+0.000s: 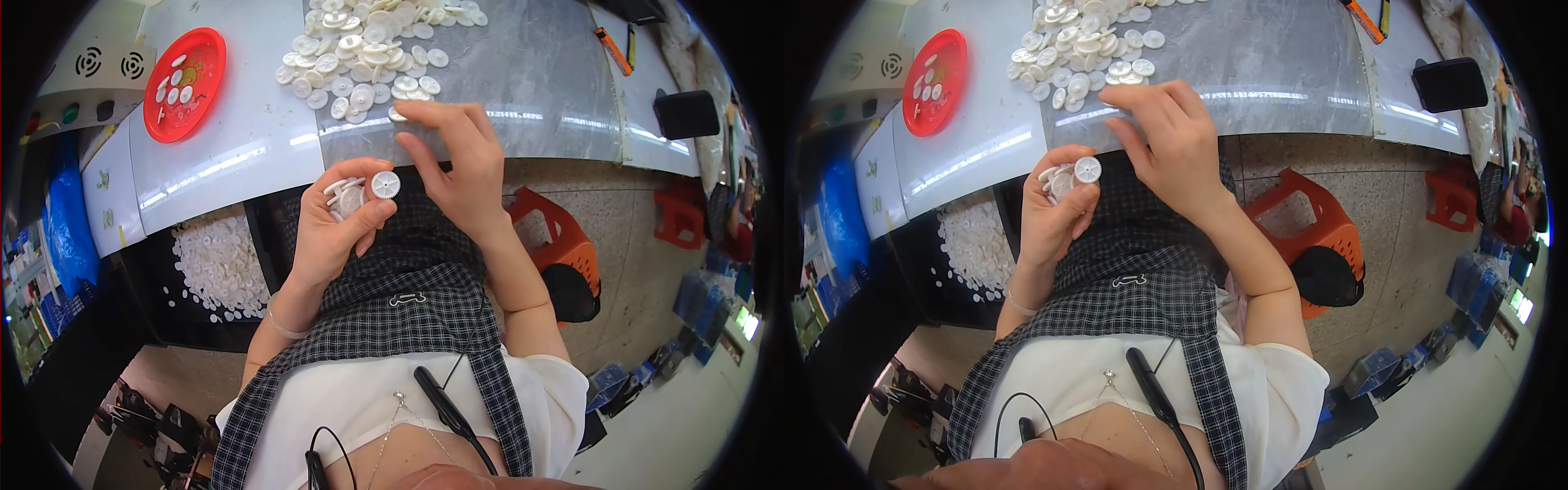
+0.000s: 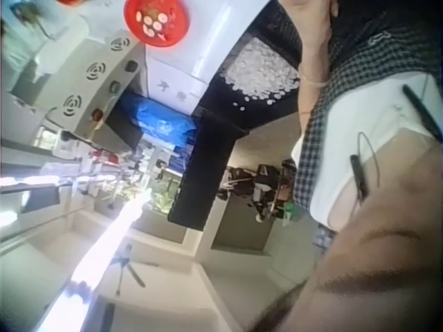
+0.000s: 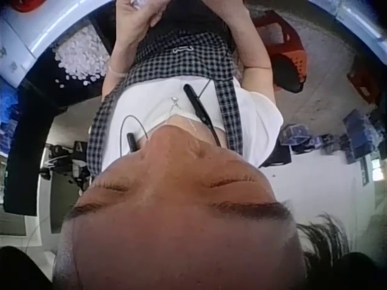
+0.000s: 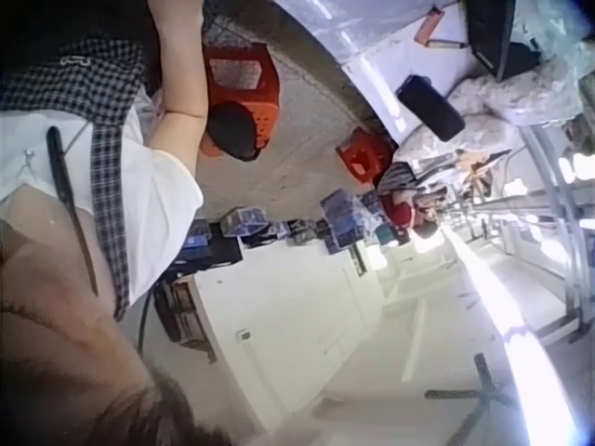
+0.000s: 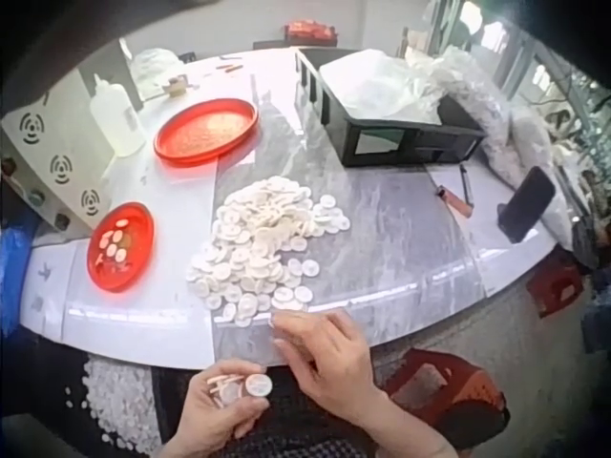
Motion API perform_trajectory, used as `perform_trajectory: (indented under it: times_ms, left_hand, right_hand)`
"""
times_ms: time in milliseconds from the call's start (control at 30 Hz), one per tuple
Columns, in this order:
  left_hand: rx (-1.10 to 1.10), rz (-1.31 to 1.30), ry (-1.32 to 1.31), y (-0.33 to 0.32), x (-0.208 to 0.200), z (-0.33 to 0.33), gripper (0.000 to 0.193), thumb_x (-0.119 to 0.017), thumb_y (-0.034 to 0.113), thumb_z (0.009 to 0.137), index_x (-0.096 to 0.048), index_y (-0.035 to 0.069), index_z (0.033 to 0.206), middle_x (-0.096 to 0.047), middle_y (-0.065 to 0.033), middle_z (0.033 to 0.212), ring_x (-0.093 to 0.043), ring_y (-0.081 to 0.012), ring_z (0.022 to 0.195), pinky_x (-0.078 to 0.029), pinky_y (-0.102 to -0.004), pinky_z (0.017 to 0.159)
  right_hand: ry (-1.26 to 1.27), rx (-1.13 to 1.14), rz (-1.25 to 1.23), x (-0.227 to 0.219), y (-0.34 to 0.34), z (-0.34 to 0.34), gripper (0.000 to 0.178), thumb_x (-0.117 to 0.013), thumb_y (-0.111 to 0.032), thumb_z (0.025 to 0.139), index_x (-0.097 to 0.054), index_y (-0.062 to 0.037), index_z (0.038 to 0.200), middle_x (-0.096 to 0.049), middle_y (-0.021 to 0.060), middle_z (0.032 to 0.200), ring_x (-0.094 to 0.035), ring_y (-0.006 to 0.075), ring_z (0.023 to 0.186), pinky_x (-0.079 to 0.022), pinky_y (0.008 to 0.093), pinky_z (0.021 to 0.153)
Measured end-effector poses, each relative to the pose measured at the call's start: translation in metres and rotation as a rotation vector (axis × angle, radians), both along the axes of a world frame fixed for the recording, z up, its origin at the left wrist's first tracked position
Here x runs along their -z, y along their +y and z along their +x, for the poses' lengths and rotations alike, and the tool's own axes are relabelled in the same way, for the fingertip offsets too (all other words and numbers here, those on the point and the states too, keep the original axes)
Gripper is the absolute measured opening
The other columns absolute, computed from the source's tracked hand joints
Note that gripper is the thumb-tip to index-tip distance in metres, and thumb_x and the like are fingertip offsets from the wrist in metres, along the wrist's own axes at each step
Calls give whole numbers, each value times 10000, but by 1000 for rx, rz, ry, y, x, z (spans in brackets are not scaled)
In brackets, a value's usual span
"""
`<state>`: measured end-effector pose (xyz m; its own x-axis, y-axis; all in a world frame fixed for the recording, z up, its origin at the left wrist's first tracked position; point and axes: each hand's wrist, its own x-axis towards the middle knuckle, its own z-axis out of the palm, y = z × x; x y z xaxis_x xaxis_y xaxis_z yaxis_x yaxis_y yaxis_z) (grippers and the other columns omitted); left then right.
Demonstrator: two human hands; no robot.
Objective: Assembling small white plastic components by snapping them together and placing them in a tray.
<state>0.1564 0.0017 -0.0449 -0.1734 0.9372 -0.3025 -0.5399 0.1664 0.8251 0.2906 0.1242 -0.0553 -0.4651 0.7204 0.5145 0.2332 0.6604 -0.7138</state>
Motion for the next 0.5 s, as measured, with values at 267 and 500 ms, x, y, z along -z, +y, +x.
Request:
perform_trajectory:
  times_ms: [267, 500]
  left_hand:
    - [1, 115, -363, 5, 1, -4, 354, -631, 60, 888, -465, 54, 1201, -511, -40, 850, -463, -64, 619, -350, -138, 371]
    - [0, 110, -200, 4, 3, -5, 249, -620, 102, 917, -493, 46, 1124, -560, -58, 886, -513, -65, 604, -379, -141, 370]
  right_hand:
    - [-92, -49, 127, 9, 5, 3, 153, -758, -17, 708, -679, -77, 825, -707, 45, 963, -640, 206, 814, -499, 300, 714]
    - [260, -413, -231, -3, -7, 12, 416, -796, 11, 727, -562, -46, 1066, -595, 180, 1196, -663, 202, 955, -495, 252, 720]
